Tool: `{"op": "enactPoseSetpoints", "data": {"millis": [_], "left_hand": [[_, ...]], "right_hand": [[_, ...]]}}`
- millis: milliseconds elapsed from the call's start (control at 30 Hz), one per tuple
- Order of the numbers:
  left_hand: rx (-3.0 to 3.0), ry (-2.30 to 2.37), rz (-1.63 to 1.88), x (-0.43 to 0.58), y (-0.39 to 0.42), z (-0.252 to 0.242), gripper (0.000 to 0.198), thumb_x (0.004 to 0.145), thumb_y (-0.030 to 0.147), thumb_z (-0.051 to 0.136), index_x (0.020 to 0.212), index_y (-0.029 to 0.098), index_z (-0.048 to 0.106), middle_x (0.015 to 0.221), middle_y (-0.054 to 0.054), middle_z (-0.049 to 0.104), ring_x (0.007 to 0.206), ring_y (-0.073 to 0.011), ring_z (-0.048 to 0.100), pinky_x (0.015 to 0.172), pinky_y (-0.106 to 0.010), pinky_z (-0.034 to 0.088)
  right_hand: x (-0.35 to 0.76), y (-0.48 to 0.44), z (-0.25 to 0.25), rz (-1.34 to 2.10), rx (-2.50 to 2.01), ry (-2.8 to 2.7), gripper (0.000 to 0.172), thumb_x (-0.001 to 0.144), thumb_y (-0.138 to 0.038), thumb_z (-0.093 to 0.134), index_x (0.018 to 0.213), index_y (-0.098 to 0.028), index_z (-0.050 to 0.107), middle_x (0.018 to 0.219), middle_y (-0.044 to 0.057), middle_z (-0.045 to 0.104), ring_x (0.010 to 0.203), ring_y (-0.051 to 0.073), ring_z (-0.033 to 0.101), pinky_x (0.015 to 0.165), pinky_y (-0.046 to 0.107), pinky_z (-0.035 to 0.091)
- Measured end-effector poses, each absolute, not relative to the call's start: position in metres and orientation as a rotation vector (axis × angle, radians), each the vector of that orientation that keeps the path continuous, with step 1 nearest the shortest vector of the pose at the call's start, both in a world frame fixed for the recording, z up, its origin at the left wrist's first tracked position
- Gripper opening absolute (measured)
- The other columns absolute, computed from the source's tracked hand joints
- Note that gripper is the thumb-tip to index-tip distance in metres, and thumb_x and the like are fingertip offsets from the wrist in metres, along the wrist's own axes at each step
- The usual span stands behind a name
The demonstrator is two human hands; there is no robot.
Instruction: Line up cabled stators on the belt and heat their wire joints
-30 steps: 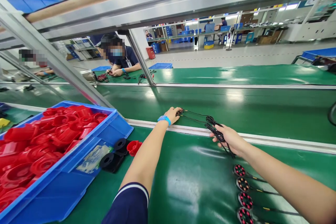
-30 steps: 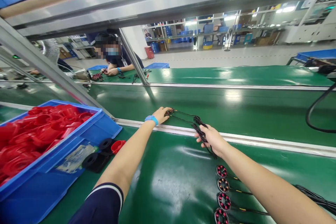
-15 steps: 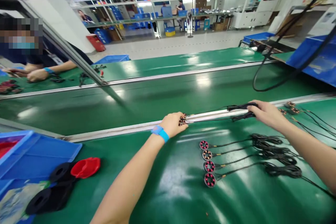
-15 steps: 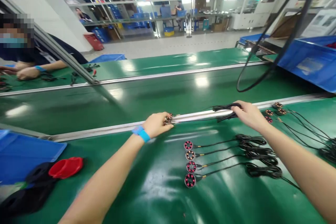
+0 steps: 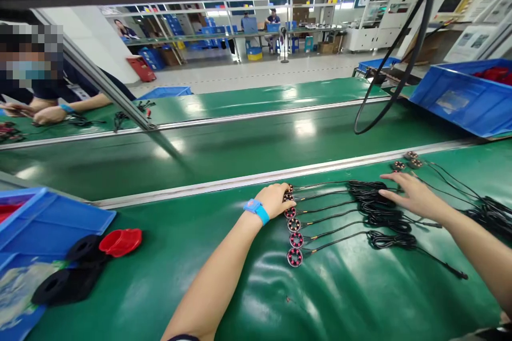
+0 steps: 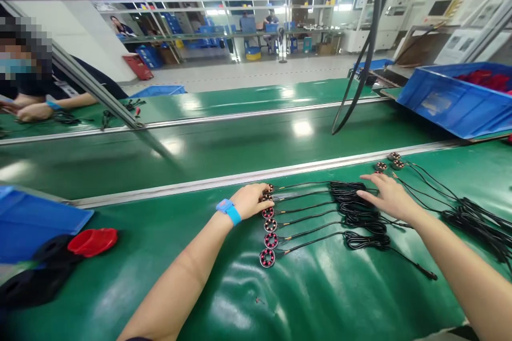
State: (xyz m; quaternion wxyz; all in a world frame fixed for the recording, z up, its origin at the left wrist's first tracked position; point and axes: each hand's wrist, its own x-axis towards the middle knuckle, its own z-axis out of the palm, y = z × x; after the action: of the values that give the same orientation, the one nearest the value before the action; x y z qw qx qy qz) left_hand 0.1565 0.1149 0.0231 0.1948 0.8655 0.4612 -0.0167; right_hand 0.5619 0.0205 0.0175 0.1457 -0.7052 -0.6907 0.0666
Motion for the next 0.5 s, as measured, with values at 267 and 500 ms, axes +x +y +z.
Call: {"op": "enactPoseSetpoints", "data": {"millis": [267, 500], "left_hand": [[2.429, 1.249, 0.002, 0.147, 0.105, 0.028, 0.067, 0.089, 0.050, 0.066, 0.144, 0.020, 0.044, 0.129, -0.012, 0.061, 0.114, -0.0268, 0.063, 0.096, -0.033, 0.050], [2.591, 1.010, 0.278, 0.108, 0.030, 0.090, 0.072, 0.080, 0.060, 0.071, 0.140, 0.028, 0.047, 0.120, -0.007, 0.064, 0.110, -0.0286, 0.061, 0.096, -0.039, 0.049]], "right_hand": [[0.484, 0.031, 0.223, -0.851, -1.593, -1.736, 0.053, 0.095, -0.061, 0.045, 0.111, -0.016, 0.068, 0.109, 0.012, 0.067, 0.110, 0.029, 0.059, 0.100, 0.043, 0.043], [0.397, 0.111, 0.362, -1.044, -1.322, -1.698, 0.070, 0.092, -0.065, 0.035, 0.120, -0.006, 0.059, 0.117, 0.008, 0.063, 0.118, 0.029, 0.053, 0.097, 0.047, 0.031]]}}
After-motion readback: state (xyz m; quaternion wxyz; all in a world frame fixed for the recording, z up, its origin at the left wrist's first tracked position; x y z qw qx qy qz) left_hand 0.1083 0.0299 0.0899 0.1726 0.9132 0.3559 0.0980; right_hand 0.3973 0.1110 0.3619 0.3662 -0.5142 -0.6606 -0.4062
